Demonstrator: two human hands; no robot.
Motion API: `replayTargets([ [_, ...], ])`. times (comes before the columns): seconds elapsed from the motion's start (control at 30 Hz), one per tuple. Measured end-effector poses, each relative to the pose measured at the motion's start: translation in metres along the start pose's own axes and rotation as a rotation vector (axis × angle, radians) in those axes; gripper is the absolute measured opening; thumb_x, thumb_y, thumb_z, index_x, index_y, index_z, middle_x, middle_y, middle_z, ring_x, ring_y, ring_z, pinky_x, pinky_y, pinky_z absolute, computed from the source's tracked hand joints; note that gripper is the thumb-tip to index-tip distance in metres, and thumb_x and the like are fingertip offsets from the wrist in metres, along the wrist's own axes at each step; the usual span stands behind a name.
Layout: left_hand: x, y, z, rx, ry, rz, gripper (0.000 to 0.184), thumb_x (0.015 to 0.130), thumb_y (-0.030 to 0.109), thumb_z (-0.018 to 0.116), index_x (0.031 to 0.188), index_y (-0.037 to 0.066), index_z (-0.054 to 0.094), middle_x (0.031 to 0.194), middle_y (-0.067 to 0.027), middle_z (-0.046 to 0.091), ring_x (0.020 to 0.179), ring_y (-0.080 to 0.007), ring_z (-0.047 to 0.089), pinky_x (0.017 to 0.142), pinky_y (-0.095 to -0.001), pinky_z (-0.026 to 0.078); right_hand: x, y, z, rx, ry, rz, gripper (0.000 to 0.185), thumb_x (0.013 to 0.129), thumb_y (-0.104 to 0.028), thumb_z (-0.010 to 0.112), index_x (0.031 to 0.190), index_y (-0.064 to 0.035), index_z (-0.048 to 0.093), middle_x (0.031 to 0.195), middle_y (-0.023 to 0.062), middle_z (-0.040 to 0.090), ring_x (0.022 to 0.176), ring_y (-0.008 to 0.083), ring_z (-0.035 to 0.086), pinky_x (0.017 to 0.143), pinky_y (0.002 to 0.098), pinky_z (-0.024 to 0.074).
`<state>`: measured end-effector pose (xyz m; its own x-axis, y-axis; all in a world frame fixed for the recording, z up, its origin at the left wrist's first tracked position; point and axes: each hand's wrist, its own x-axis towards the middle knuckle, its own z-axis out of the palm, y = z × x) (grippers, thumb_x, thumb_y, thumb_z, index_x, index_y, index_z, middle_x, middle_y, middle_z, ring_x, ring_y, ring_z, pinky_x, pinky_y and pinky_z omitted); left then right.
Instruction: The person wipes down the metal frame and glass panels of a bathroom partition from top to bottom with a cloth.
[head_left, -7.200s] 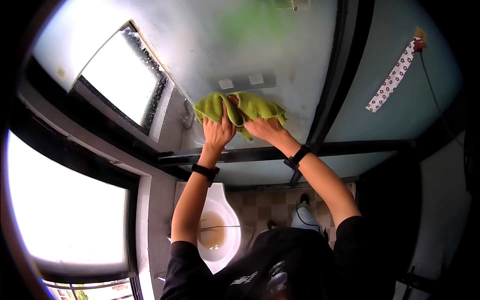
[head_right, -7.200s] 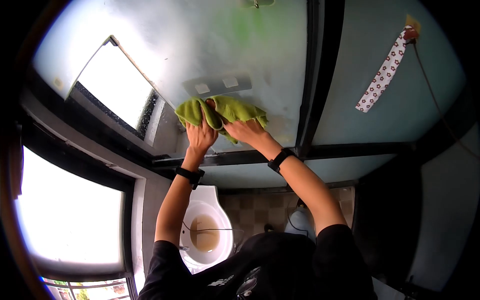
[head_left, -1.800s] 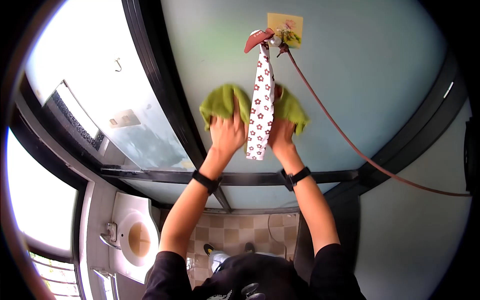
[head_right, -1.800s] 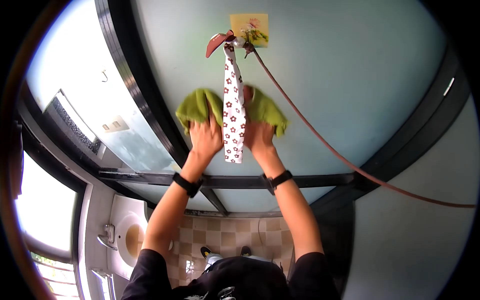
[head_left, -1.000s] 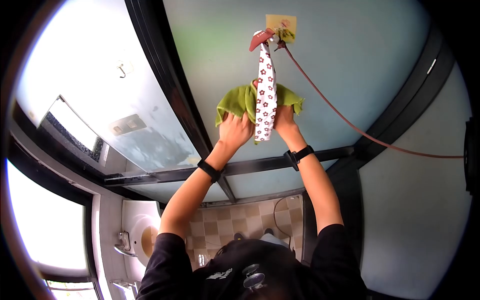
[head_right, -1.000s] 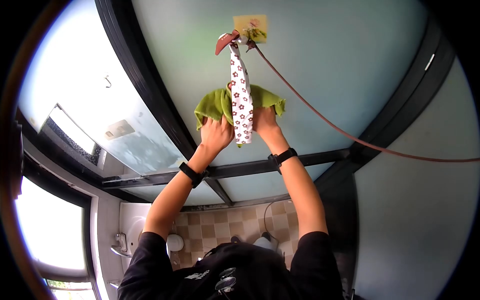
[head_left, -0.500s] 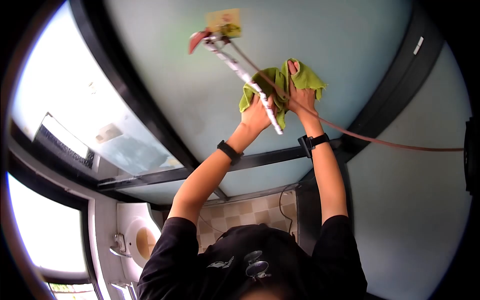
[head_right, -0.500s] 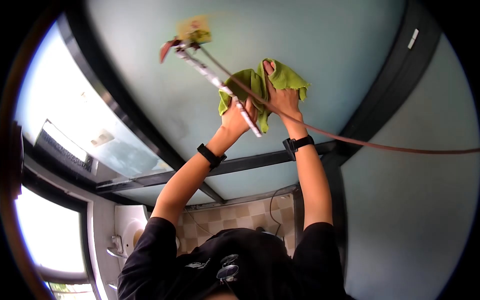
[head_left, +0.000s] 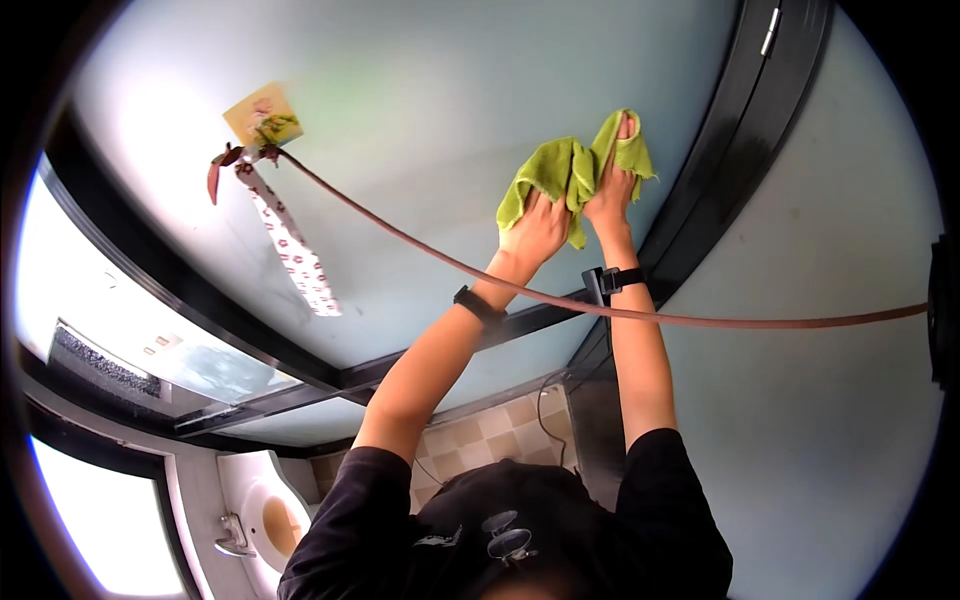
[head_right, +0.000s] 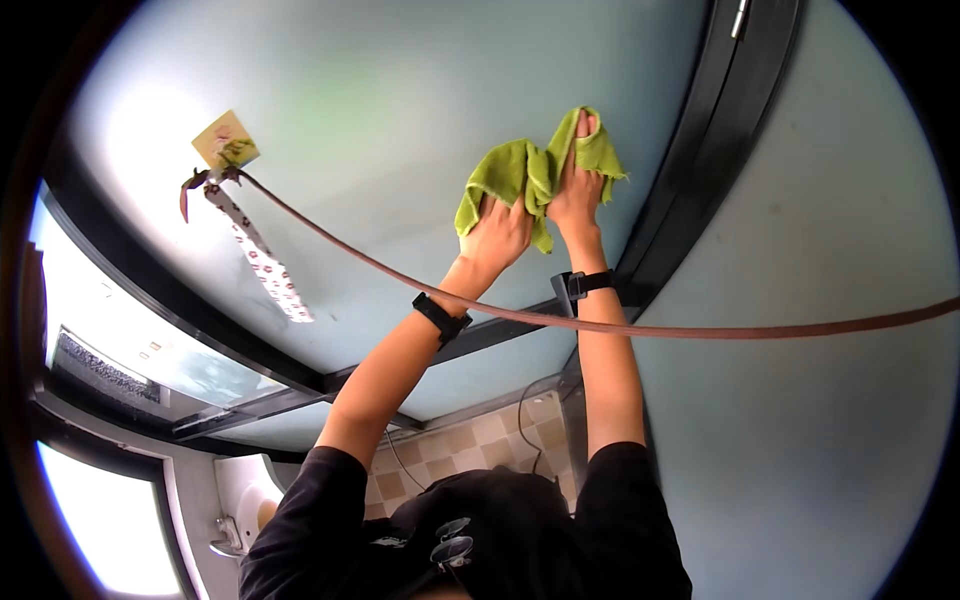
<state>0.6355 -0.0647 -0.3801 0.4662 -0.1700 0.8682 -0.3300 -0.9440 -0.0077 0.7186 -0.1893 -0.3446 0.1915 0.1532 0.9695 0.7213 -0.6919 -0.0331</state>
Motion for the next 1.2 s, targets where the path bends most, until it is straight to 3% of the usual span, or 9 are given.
replayTargets([
  [0.1, -0.004, -0.009, 0.043, -0.12, -0.2, -0.048, 0.051, 0.083, 0.017, 0.059, 0.131, 0.004, 0.051, 0.125, -0.0167, 0.056, 0.112, -0.0355, 0.055, 0.091, -0.0467, 0.047, -0.024, 0.026, 0.033, 0.076, 0.04, 0.139, 0.086, 0.086, -0.041, 0.064, 0.147, 0.0073, 0.027, 0.154, 0.0255, 0.025, 0.142, 0.0436, 0.025, 0.114, 0.051, 0.0232],
  [0.23, -0.014, -0.016, 0.05, -0.032, -0.024, 0.041, 0.037, 0.083, 0.016, 0.058, 0.117, 0.003, 0.057, 0.118, -0.0107, 0.057, 0.106, -0.0298, 0.058, 0.083, -0.0415, 0.049, -0.054, 0.05, 0.058, 0.021, 0.154, 0.131, 0.093, 0.077, -0.04, 0.074, 0.144, 0.0079, 0.032, 0.149, 0.029, 0.032, 0.136, 0.0456, 0.032, 0.108, 0.0515, 0.029],
  [0.33, -0.034, -0.024, 0.042, -0.122, -0.22, 0.017, 0.036, 0.081, 0.011, 0.057, 0.117, 0.003, 0.057, 0.114, -0.0111, 0.058, 0.105, -0.0295, 0.057, 0.082, -0.0406, 0.049, -0.115, 0.074, 0.084, -0.102, -0.238, 0.414, 0.095, 0.077, -0.038, 0.073, 0.145, 0.0106, 0.026, 0.145, 0.0325, 0.032, 0.129, 0.0491, 0.036, 0.106, 0.0511, 0.0306],
  [0.43, -0.052, -0.022, 0.018, -0.093, -0.188, 0.068, 0.026, 0.081, 0.01, 0.058, 0.107, 0.004, 0.059, 0.11, -0.0094, 0.058, 0.101, -0.028, 0.058, 0.078, -0.0384, 0.05, -0.131, 0.069, 0.089, -0.107, 0.15, 0.394, 0.087, 0.079, -0.034, 0.071, 0.14, 0.0126, 0.03, 0.136, 0.0344, 0.039, 0.118, 0.0507, 0.041, 0.098, 0.0513, 0.0344],
  [0.53, -0.07, -0.042, 0.002, -0.035, -0.144, 0.104, 0.026, 0.08, 0.014, 0.062, 0.105, 0.005, 0.06, 0.111, -0.0078, 0.059, 0.1, -0.0276, 0.059, 0.079, -0.0392, 0.051, -0.144, 0.014, 0.092, 0.009, 0.026, 0.601, 0.089, 0.079, -0.034, 0.072, 0.141, 0.0127, 0.03, 0.138, 0.0352, 0.038, 0.118, 0.0519, 0.041, 0.099, 0.0545, 0.0324],
  [0.6, -0.083, -0.06, -0.015, 0.065, -0.062, 0.08, 0.031, 0.081, 0.017, 0.063, 0.11, 0.008, 0.061, 0.112, -0.0071, 0.06, 0.101, -0.028, 0.06, 0.081, -0.0416, 0.051, -0.141, -0.031, 0.094, 0.094, -0.2, 0.546, 0.092, 0.078, -0.038, 0.073, 0.142, 0.0123, 0.029, 0.142, 0.0357, 0.034, 0.126, 0.0523, 0.036, 0.104, 0.0572, 0.0283],
  [0.8, -0.145, -0.135, -0.077, 0.238, -0.042, -0.108, 0.048, 0.08, 0.022, 0.064, 0.125, 0.007, 0.06, 0.122, -0.0171, 0.061, 0.107, -0.0356, 0.061, 0.094, -0.0462, 0.046, -0.077, -0.19, 0.084, 0.316, 0.018, 0.134, 0.092, 0.084, -0.043, 0.069, 0.145, 0.0113, 0.027, 0.152, 0.0336, 0.021, 0.139, 0.0502, 0.025, 0.111, 0.0578, 0.0234],
  [0.97, -0.208, -0.196, -0.136, 0.448, -0.072, -0.176, 0.05, 0.079, 0.032, 0.067, 0.12, 0.005, 0.063, 0.126, -0.0176, 0.059, 0.113, -0.0355, 0.059, 0.099, -0.0517, 0.041, -0.08, -0.259, 0.096, 0.352, 0.011, -0.089, 0.056, 0.087, -0.035, 0.06, 0.131, 0.0002, 0.056, 0.146, 0.0164, 0.045, 0.125, 0.0354, 0.052, 0.101, 0.0498, 0.0419],
  [1.2, -0.298, -0.214, -0.159, 0.525, -0.153, -0.348, 0.042, 0.086, 0.031, 0.059, 0.119, 0.005, 0.061, 0.111, -0.0201, 0.063, 0.095, -0.0431, 0.061, 0.078, -0.0528, 0.049, -0.147, -0.311, 0.108, 0.557, -0.311, -0.301, 0.056, 0.088, -0.024, 0.054, 0.142, -0.0136, 0.048, 0.149, 0.0015, 0.044, 0.113, 0.0229, 0.061, 0.092, 0.0403, 0.0488],
])
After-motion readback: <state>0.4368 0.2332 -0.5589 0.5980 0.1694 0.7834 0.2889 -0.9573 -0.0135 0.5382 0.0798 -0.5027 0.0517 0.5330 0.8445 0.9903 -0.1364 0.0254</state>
